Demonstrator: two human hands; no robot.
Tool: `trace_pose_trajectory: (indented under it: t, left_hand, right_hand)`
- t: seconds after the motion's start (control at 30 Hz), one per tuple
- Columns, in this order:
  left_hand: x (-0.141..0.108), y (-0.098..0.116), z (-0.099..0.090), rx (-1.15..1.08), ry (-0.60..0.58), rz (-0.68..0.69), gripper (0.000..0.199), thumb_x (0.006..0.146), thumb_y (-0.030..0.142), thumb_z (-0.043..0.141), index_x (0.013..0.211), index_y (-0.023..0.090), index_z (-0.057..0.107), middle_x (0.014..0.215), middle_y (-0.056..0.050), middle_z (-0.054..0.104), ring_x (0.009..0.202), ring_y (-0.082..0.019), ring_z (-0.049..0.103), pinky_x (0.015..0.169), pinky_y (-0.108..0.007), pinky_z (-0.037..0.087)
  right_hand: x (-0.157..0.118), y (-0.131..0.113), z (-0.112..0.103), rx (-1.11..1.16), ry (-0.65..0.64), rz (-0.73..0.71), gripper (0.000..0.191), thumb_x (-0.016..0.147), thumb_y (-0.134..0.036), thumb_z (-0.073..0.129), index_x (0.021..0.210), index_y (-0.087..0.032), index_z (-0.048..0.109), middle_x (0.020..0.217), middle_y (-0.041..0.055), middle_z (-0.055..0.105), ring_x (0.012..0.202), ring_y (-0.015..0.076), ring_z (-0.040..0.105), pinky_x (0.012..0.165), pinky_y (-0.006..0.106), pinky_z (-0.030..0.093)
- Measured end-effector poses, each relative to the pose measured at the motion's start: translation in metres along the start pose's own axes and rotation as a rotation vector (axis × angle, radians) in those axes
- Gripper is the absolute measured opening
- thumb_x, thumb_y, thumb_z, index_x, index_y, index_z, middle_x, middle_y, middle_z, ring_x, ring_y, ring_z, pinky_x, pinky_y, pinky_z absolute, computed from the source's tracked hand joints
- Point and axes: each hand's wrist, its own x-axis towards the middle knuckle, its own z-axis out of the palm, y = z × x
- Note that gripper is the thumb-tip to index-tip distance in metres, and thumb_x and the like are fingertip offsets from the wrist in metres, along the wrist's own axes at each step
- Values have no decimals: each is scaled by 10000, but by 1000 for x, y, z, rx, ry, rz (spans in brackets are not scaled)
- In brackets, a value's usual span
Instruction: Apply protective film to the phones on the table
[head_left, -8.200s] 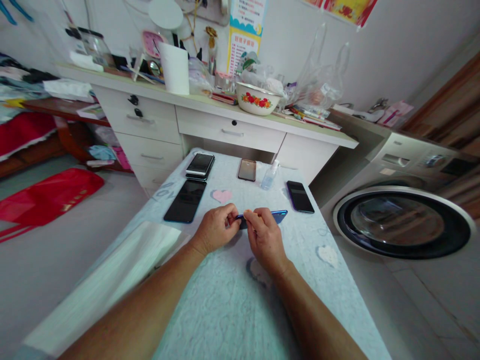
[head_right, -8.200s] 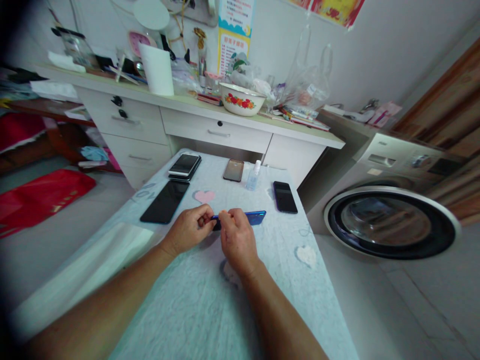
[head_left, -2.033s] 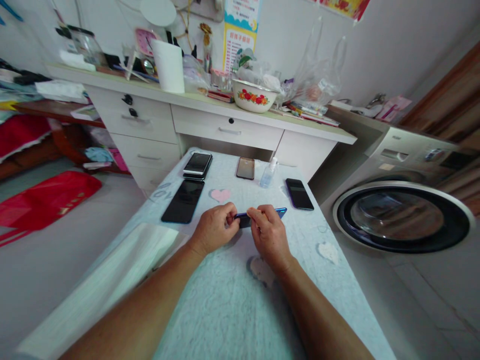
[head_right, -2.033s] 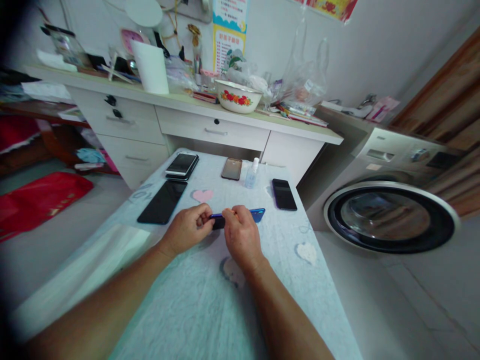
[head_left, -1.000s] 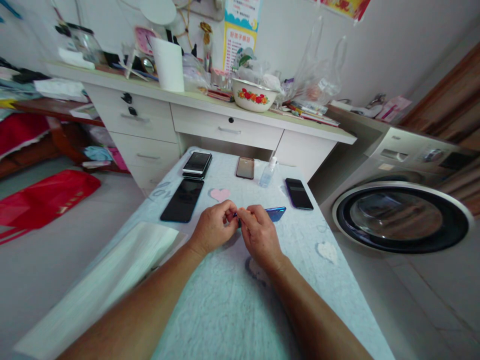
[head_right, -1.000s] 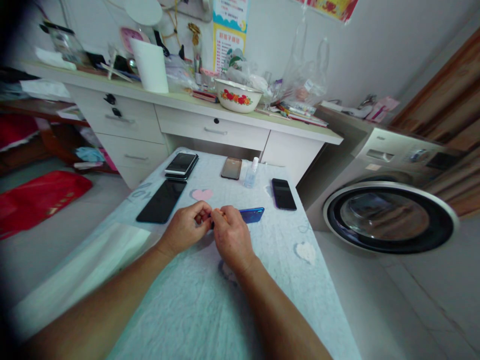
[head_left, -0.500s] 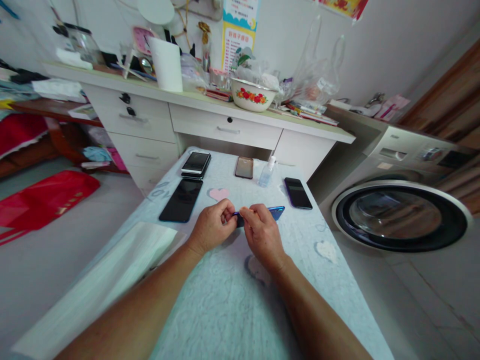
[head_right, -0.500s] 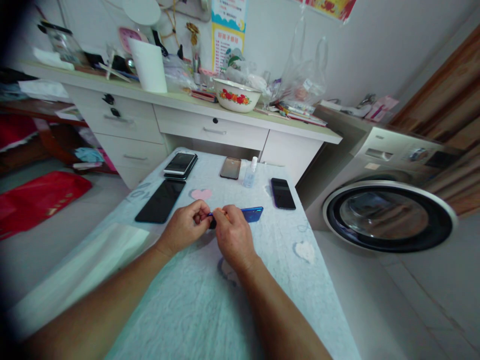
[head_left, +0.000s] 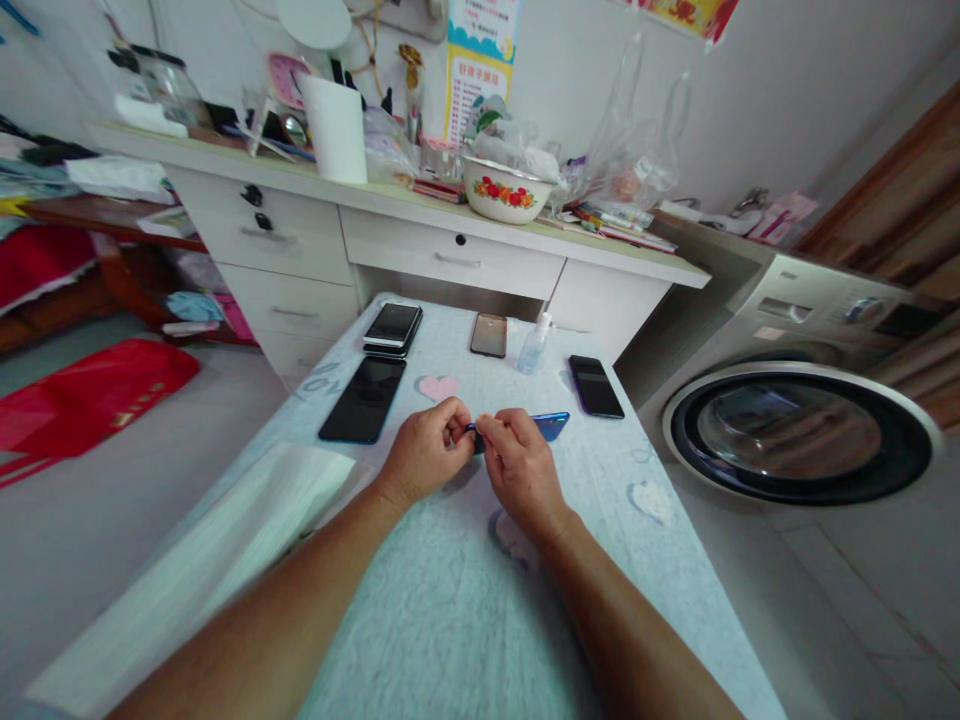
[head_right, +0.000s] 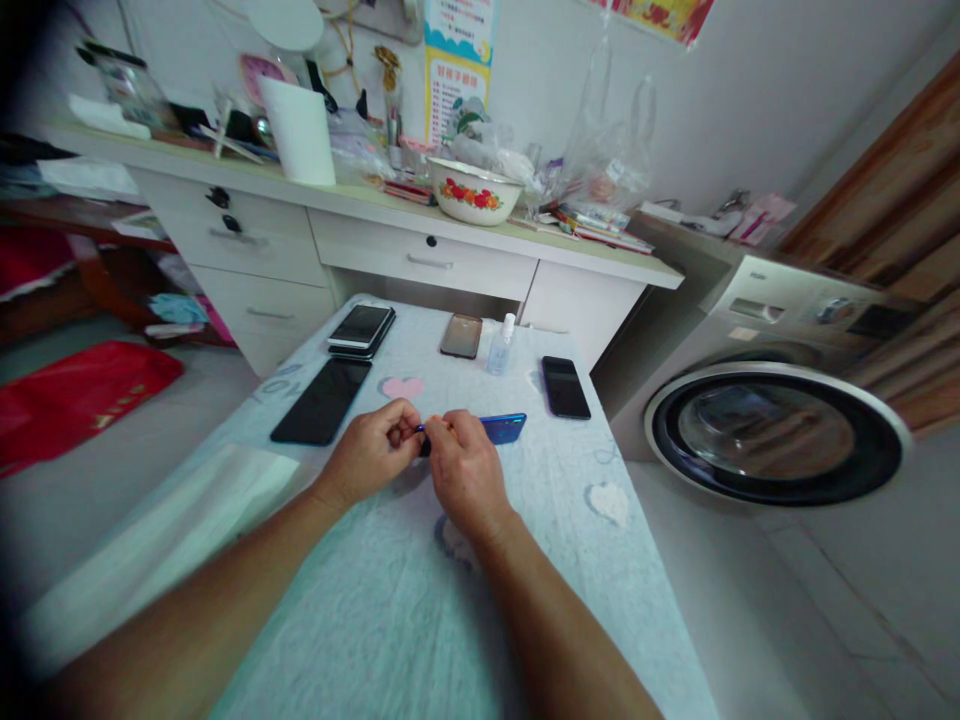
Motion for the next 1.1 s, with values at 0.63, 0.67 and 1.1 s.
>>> trace_pose_trajectory:
  t: [0.63, 0.67, 1.1]
  left_hand:
    - [-1, 3, -1, 44, 17, 14, 60, 729, 176, 563, 736, 196, 506, 596, 64, 530, 539, -89, 506, 554, -208, 371]
    - [-1, 3, -2, 45, 18, 11, 58, 730, 178, 562, 738, 196, 508, 594, 64, 531, 542, -90, 509, 556, -209, 373]
    - [0, 7, -3, 41, 18, -1, 44, 734, 188, 556, 743, 197, 514, 601, 59, 535, 553, -96, 514, 562, -213, 377]
  right_hand:
    - [-4, 14, -7, -27, 40, 61, 252, 883, -110, 459, 1015, -193, 658, 946, 73, 563, 827, 163, 560, 765, 278, 485]
    - [-4, 15, -9, -31, 42, 71, 251, 873, -100, 466, 1007, -190, 659, 947, 74, 562, 826, 162, 560, 766, 278, 485]
    - [-5, 29, -23, -107, 91, 187, 224, 845, -102, 486, 946, -191, 665, 909, 57, 557, 800, 164, 557, 738, 275, 478]
